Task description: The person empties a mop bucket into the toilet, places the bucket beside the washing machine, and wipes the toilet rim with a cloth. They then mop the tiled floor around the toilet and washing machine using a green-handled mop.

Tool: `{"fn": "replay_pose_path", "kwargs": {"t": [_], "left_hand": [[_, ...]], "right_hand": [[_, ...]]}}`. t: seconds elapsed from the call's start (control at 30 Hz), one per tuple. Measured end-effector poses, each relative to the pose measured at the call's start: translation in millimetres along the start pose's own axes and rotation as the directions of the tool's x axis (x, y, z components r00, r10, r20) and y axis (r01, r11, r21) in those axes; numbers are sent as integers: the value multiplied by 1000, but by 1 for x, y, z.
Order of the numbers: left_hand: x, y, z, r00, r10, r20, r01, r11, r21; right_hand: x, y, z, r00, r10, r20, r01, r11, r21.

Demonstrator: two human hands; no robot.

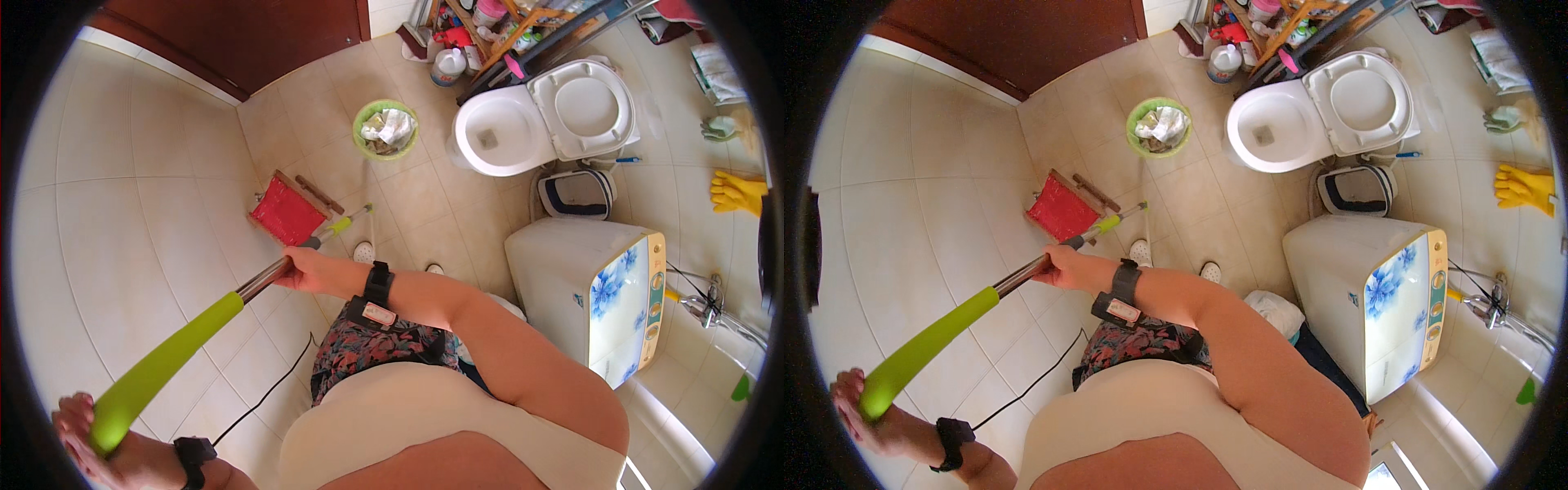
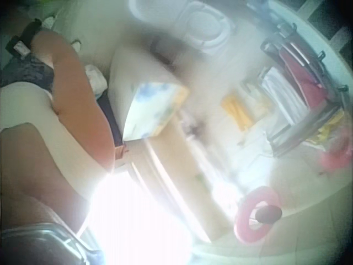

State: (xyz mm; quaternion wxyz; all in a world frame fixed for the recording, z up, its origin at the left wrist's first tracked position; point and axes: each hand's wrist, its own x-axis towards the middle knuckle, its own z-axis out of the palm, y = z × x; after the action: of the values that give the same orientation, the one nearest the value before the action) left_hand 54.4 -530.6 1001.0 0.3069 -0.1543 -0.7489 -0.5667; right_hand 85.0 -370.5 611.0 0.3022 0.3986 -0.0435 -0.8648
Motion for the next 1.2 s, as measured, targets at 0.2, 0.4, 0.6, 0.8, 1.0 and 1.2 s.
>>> {"fn": "replay_pose_path", "kwargs": {"t": [0.2, 0.4, 0.6, 0.8, 1.0, 1.2], "left_hand": [[-30, -22, 7, 998, -21, 61, 28, 992, -124], [-65, -98, 82, 884, -266, 384, 406, 844, -351], [-109, -176, 185, 872, -234, 431, 374, 885, -276], [-112, -175, 221, 805, -291, 517, 466, 849, -247], [-56, -137, 195, 727, -331, 601, 513, 844, -156], [-46, -92, 172, 712, -358, 605, 497, 864, -74]], "right_hand": [[52, -52, 38, 964, -184, 190, 163, 979, 123], [135, -180, 27, 529, -705, 472, 831, 542, -121], [185, -346, -8, 764, -623, 166, 643, 758, -114], [165, -359, -6, 767, -635, 96, 634, 772, 43], [107, -281, 1, 699, -705, 118, 689, 709, 152], [83, -218, -13, 657, -737, 158, 735, 673, 83]]}}
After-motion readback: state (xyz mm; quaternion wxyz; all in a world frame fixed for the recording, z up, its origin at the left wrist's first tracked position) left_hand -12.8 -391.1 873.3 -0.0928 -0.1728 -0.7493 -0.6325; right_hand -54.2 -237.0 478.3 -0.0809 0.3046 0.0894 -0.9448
